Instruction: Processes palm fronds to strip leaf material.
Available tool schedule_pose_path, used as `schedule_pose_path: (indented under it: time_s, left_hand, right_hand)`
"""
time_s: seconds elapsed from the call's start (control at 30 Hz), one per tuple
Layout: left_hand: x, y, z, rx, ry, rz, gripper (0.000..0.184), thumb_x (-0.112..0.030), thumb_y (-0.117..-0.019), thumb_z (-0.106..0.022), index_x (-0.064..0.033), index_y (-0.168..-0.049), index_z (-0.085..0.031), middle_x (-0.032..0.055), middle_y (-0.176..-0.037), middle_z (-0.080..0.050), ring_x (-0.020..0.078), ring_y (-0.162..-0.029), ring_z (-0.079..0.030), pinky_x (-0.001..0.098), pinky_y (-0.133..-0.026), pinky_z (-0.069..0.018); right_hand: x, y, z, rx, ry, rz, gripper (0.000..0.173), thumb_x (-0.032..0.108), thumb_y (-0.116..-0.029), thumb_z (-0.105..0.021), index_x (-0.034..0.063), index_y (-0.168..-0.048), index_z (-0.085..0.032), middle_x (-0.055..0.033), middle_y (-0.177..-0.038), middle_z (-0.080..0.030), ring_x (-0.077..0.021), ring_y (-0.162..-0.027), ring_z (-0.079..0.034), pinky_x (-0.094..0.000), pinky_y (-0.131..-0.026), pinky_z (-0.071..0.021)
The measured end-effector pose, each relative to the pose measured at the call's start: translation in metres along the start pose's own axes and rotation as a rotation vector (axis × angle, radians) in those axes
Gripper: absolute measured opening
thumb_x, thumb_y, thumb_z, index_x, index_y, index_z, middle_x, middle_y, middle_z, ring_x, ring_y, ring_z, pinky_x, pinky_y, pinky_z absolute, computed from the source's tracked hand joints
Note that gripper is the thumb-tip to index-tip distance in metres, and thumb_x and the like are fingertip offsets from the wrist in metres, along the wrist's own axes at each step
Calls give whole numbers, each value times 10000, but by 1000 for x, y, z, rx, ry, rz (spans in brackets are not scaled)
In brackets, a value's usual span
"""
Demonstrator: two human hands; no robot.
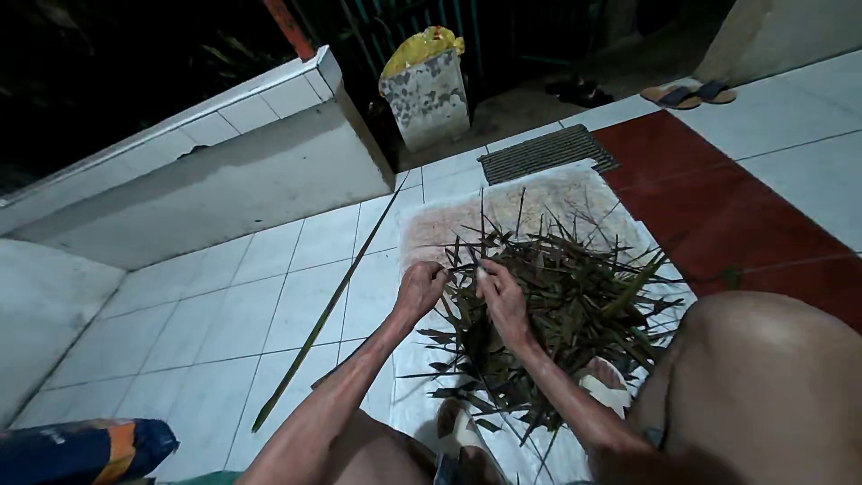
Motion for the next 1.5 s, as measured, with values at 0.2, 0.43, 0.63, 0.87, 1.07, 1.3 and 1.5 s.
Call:
schedule_pose_path:
  time_s: [0.2,0.43,0.63,0.87,1.07,1.3,1.5]
  left_hand:
    - [-3,-1,-1,11,45,8,285,-268,-1047,-562,-113,-932,-773,2,-778,-693,124,-710,-624,395,-731,-526]
    - [-14,1,-9,48,65,-63,279,-289,-1055,-566,-132,-968,-778,-8,-809,-704,94,-728,-628,365,-750,-531]
    - [-18,3,-15,0,-102,-144,280,-279,-1051,-555,-112,-997,-774,40,-811,-702,168,-754,-654,425,-770,-545]
    - [-34,11,-20,-5,-172,-113,327,-315,-1067,-523,-101,-1002,-761,74,-832,-713,229,-799,-689,477,-784,-556]
    - [-11,1,-31,218,205,-84,351,-219,-1109,-391,-58,-1291,-645,58,-803,-663,136,-638,-582,316,-625,-505]
    - [-39,19,-41,368,318,-107,374,-208,-1109,-447,-72,-1458,-453,88,-851,-686,140,-624,-594,300,-591,-509]
    - [-25,30,-41,464,426,-53,350,-237,-1107,-467,-95,-1420,-532,82,-819,-684,110,-510,-533,232,-479,-452]
  right_hand:
    - [-10,11,-9,163,-24,-59,397,309,-1074,-518,69,-1370,-630,-10,-781,-658,-99,-598,-555,-286,-561,-487]
    - [-25,15,-24,278,-276,-295,464,326,-1073,-534,95,-1475,-522,-24,-770,-606,-86,-542,-461,-245,-490,-385]
    - [-27,15,-26,216,-357,-363,452,296,-1059,-571,89,-1459,-527,-13,-739,-568,-81,-540,-449,-234,-480,-370]
    - [-76,0,-2,26,-217,-570,417,356,-1100,-474,127,-1436,-562,-33,-829,-581,-98,-565,-464,-259,-492,-394]
    - [-61,17,-1,119,-351,-449,401,369,-1063,-559,73,-1324,-632,11,-778,-552,-55,-520,-404,-205,-454,-347]
    - [-36,14,-15,119,-377,-311,256,345,-1010,-658,94,-1061,-651,10,-694,-535,-55,-492,-394,-214,-463,-363]
    - [-35,2,12,22,-294,-312,265,372,-997,-669,118,-1060,-629,21,-725,-525,-50,-479,-377,-201,-437,-338]
Point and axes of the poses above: each hand's wrist, its own y-axis away from the middle knuckle, its own z-axis out of the back of the hand, x = y × z, the point moved 7 cm from there along -y, towards the middle knuckle
